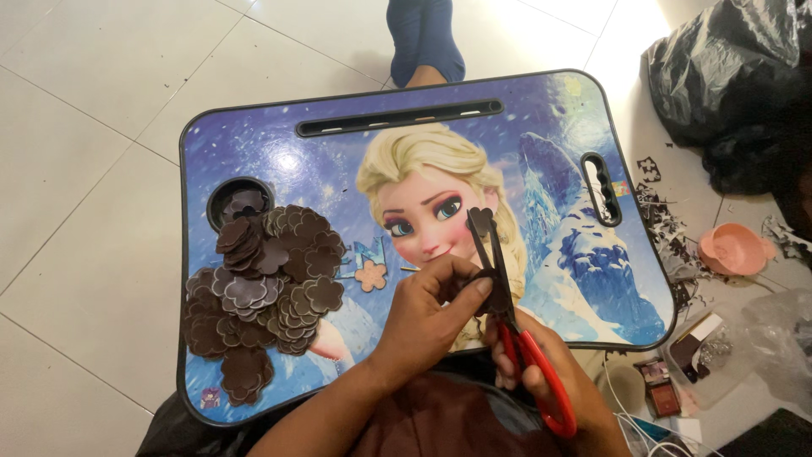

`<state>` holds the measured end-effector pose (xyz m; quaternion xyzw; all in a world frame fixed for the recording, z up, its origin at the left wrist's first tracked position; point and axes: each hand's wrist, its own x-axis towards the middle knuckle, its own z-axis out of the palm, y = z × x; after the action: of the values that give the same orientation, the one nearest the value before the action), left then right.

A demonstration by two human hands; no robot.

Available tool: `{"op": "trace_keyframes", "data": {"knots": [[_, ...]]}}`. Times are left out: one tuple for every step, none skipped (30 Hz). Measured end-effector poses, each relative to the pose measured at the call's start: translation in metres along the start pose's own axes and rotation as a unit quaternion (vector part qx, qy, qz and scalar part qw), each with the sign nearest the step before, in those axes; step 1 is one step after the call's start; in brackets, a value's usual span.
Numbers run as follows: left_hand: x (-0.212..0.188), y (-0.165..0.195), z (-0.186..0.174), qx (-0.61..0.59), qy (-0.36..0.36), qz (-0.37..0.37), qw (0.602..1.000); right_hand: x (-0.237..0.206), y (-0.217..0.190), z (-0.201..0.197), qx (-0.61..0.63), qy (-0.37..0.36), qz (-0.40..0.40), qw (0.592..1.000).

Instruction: The person uses red-handled scissors to trim the edges of small dark brown flower-shaped pieces on a lap desk. They pick up pieces from a pile, cut them, and place them back on the desk.

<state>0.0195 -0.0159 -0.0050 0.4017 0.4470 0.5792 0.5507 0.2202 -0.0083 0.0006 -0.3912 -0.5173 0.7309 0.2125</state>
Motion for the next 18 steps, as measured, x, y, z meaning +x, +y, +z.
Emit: {"op": "trace_keyframes", "data": {"knots": [[0.0005, -0.0004, 0.0001, 0.004, -0.003, -0.001, 1.000, -0.0021, -0.0025, 0.0013, -0.005, 0.000, -0.003, 1.000], [0.0011, -0.0007, 0.0003, 0.007, -0.006, -0.002, 1.000, -0.0039, -0.0049, 0.0023, -0.010, 0.001, -0.006, 1.000], [0.0012, -0.0011, 0.0004, 0.011, -0.008, -0.003, 1.000, -0.0048, -0.0068, 0.0032, -0.016, 0.000, -0.009, 1.000], [0.0005, -0.0014, 0.0004, 0.021, -0.008, -0.007, 1.000, -0.0047, -0.0082, 0.0038, -0.014, -0.005, -0.016, 1.000], [-0.0004, -0.0016, 0.0005, 0.032, -0.008, -0.011, 0.999, -0.0042, -0.0095, 0.0040, -0.013, -0.011, -0.023, 1.000], [-0.0009, -0.0018, 0.0005, 0.042, -0.008, -0.015, 0.999, -0.0039, -0.0103, 0.0044, -0.011, -0.016, -0.031, 0.999], [-0.0013, -0.0021, 0.0005, 0.050, -0.007, -0.015, 0.999, -0.0039, -0.0107, 0.0049, -0.012, -0.013, -0.033, 0.999], [-0.0021, -0.0024, 0.0005, 0.058, -0.007, -0.016, 0.998, -0.0041, -0.0108, 0.0055, -0.013, -0.010, -0.033, 0.999], [-0.0028, -0.0028, 0.0007, 0.065, -0.008, -0.017, 0.998, -0.0049, -0.0108, 0.0062, -0.013, -0.006, -0.034, 0.999], [-0.0026, -0.0032, 0.0007, 0.052, -0.012, -0.014, 0.998, -0.0049, -0.0108, 0.0063, -0.015, -0.006, -0.034, 0.999], [-0.0017, -0.0035, 0.0002, 0.038, -0.016, -0.011, 0.999, -0.0043, -0.0108, 0.0061, -0.018, -0.007, -0.034, 0.999], [-0.0011, -0.0038, -0.0003, 0.025, -0.020, -0.008, 0.999, -0.0040, -0.0108, 0.0059, -0.021, -0.009, -0.034, 0.999], [-0.0007, -0.0039, -0.0006, 0.022, -0.020, -0.009, 1.000, -0.0040, -0.0109, 0.0054, -0.022, -0.010, -0.028, 0.999], [-0.0003, -0.0040, -0.0007, 0.018, -0.021, -0.010, 1.000, -0.0045, -0.0110, 0.0048, -0.023, -0.010, -0.023, 0.999], [-0.0002, -0.0040, -0.0006, 0.014, -0.022, -0.012, 1.000, -0.0050, -0.0109, 0.0044, -0.025, -0.010, -0.017, 1.000], [-0.0008, -0.0038, -0.0013, 0.006, -0.023, -0.017, 1.000, -0.0053, -0.0105, 0.0043, -0.027, -0.005, -0.015, 1.000], [-0.0017, -0.0034, -0.0023, -0.001, -0.024, -0.022, 0.999, -0.0057, -0.0099, 0.0043, -0.029, 0.000, -0.013, 0.999], [-0.0020, -0.0030, -0.0032, -0.009, -0.024, -0.027, 0.999, -0.0054, -0.0091, 0.0043, -0.032, 0.004, -0.011, 0.999]]}}
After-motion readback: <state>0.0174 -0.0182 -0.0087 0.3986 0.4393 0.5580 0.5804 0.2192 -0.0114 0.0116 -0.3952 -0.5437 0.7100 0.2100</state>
